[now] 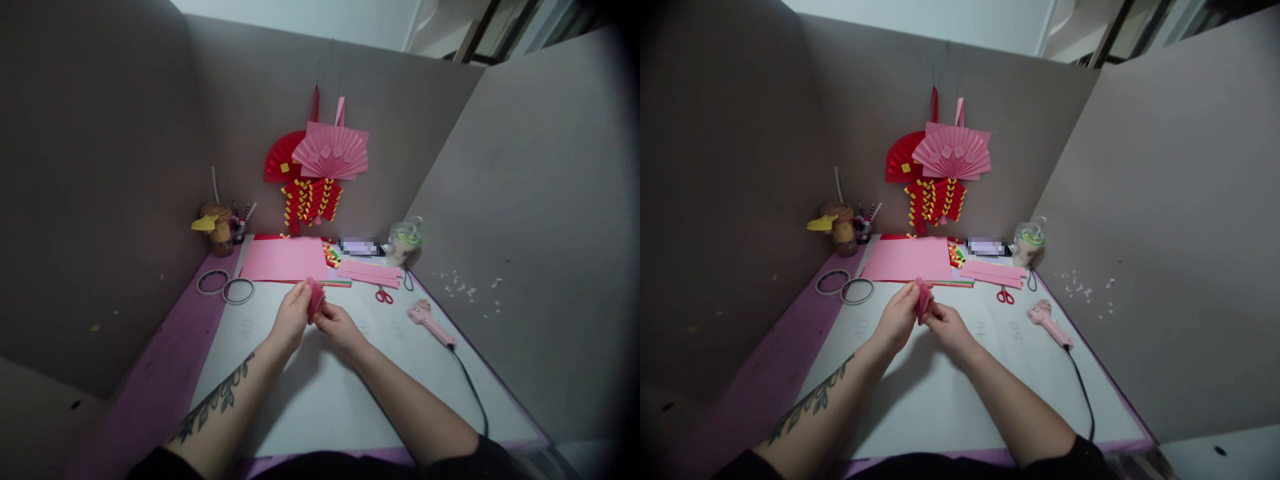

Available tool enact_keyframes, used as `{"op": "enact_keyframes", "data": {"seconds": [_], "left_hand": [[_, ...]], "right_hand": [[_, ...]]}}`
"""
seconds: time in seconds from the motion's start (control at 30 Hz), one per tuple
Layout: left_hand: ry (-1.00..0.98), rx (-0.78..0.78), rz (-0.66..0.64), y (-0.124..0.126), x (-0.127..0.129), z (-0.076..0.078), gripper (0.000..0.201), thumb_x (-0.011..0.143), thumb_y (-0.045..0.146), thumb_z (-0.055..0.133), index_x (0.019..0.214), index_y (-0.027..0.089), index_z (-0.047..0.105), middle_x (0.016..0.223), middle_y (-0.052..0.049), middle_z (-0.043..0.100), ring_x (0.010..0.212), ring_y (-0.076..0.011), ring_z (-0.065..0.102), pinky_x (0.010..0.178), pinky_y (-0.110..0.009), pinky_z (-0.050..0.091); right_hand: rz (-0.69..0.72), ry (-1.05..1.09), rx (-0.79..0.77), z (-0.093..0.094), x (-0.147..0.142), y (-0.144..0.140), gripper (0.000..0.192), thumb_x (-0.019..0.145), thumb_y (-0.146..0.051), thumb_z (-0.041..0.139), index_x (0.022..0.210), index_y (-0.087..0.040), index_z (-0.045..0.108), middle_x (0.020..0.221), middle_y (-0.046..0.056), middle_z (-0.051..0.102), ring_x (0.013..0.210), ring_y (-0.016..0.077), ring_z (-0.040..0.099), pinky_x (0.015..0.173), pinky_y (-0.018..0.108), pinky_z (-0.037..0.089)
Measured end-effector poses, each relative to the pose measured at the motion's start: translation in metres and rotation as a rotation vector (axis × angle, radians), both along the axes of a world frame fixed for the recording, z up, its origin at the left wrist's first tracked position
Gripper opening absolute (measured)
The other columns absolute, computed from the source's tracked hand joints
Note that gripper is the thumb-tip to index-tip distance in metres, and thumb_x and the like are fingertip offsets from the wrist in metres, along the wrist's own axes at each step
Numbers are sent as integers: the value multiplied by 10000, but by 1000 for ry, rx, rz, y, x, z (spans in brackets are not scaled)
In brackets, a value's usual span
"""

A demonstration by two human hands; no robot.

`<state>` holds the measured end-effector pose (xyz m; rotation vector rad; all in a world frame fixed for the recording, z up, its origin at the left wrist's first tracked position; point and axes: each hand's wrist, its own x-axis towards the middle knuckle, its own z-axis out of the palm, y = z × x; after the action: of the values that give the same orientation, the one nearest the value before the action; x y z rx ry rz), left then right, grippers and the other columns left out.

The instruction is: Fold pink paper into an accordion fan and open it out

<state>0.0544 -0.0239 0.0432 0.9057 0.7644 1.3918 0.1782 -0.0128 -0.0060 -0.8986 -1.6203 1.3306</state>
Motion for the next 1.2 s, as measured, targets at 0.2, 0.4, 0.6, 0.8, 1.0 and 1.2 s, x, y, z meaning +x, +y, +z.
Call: {"op": "enact_keyframes", "data": {"seconds": [0.2,0.4,0.6,0.8,1.0,1.2], "left_hand": [[-191,-58,-81,3,-3,3,352,769,424,628,925,110,660,726,-41,631,688,-137,564,643,-245,421],[-262,-48,-126,2,-7,8,311,765,335,652,979,111,666,845,-83,673,824,-173,598,743,-273,444],[-154,24,-124,-1,-4,5,379,798,395,616,1079,143,632,893,-68,641,860,-173,569,702,-261,444],[52,90,-79,-7,-3,10,476,760,359,675,1180,174,551,941,-47,618,850,-154,560,741,-254,439],[227,103,40,-11,0,9,370,774,378,644,1079,177,589,844,-26,611,688,-129,546,601,-227,425],[295,148,90,-11,2,4,296,843,410,543,1014,177,602,834,-32,615,648,-116,539,584,-224,426]], "right_hand": [[22,64,-55,-2,2,2,383,787,-531,580,668,-172,522,538,-51,385,502,89,313,494,237,236],[44,89,-85,0,2,2,412,776,-564,573,648,-176,512,508,-53,385,476,88,306,476,240,224],[41,94,-89,1,1,3,390,786,-530,585,648,-172,519,513,-48,406,471,84,313,472,243,221],[47,112,-67,-3,0,4,403,766,-548,603,643,-173,518,523,-54,372,480,85,297,469,244,213],[11,68,-69,-5,-4,2,415,765,-576,594,684,-173,534,548,-50,368,506,90,284,477,244,220],[10,25,-49,-7,-4,0,419,785,-576,570,687,-171,526,554,-46,365,520,92,291,486,239,226]]}}
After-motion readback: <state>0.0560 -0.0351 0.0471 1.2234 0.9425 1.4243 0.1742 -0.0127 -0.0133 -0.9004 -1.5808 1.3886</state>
